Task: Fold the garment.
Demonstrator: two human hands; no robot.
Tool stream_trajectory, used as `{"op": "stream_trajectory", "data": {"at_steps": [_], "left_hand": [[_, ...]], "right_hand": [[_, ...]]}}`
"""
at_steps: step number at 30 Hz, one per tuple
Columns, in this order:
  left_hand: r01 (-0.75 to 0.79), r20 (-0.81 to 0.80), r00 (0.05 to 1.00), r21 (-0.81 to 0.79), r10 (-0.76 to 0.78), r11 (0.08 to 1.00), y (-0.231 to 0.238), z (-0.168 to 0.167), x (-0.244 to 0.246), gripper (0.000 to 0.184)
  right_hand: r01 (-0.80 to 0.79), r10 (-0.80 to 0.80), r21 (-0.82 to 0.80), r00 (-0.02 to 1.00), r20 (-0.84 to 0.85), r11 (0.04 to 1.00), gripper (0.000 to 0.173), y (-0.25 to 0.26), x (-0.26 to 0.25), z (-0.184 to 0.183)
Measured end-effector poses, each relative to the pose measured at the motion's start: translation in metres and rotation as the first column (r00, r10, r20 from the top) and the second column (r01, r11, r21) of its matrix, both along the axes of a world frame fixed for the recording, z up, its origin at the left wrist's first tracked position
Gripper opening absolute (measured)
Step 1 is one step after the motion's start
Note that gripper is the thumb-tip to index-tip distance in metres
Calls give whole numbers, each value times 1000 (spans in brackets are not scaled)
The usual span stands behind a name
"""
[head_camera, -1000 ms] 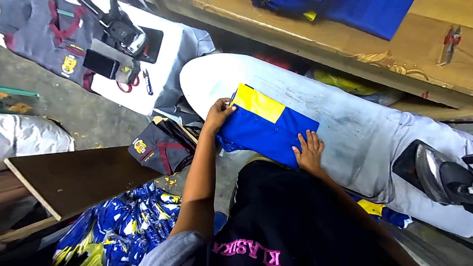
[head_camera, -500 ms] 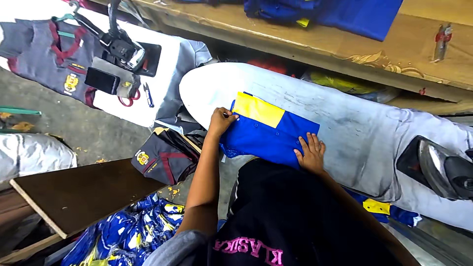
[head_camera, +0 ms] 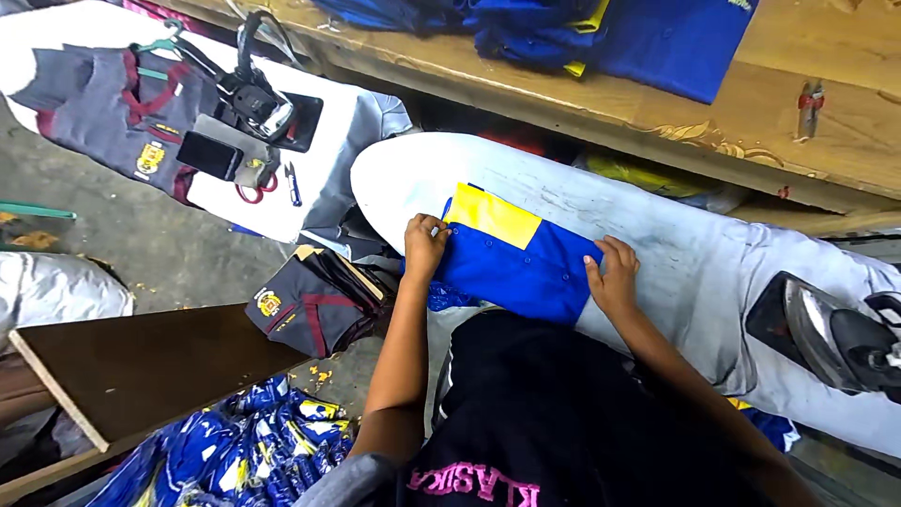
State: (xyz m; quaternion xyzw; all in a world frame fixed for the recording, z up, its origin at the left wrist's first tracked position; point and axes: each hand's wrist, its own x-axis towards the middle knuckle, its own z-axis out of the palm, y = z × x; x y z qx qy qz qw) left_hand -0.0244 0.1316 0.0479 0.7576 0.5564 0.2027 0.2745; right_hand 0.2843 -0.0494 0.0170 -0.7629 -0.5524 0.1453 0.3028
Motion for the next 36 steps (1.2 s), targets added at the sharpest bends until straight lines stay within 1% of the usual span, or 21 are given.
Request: {"op": "stream_trajectory", "data": {"at_steps": [3,5,7,9,12,15,19,21,24,26,29,31,36], "left_hand": [[6,14,1000,74,-7,997,-5,-5,0,15],[-2,20,1000,102,0,995,-7,-9,0,14],[-6,9,1000,122,5,993,-11,-10,2,13],[1,0,1000,172,-1,985,-14,-11,3,11],[-2,-21,1000,243,8,970,-19,-12,7,9],[-10,-35,999,297,21,955,-23,-14,11,9],[-4,-30,999,319,14,948,-26,-17,11,10],[-7,-30,999,327,17,945,-25,-17,11,10],[-11,-25,999,334,20,943,-24,-18,10,8],[-7,-25,1000,336,16,942,-22,-16,10,8],[-2,-34,999,312,14,950,-21,-13,10,8],[-6,-32,999,306,17,952,-21,-15,9,8],[-18,-16,1000,304,24,953,-24,-19,8,9]], "right_hand": [[-132,133,14,986,-101,991,27,28,-24,19],[-251,244,-10,948,-203,968,21,51,-51,33],[-344,312,-43,891,-329,938,20,76,-80,44],[-399,324,-75,829,-455,914,21,102,-104,52],[-409,297,-104,794,-530,907,27,133,-128,44],[-423,295,-119,781,-550,898,31,150,-137,37],[-416,296,-109,785,-543,903,22,157,-143,35],[-409,279,-156,810,-516,899,16,160,-145,38],[-426,277,-208,818,-504,880,17,165,-145,40],[-408,218,-229,791,-572,884,18,167,-145,37],[-325,42,-262,695,-717,909,17,168,-144,35],[-280,-27,-275,655,-756,920,18,169,-142,36],[-270,4,-255,694,-720,929,22,165,-134,34]]}}
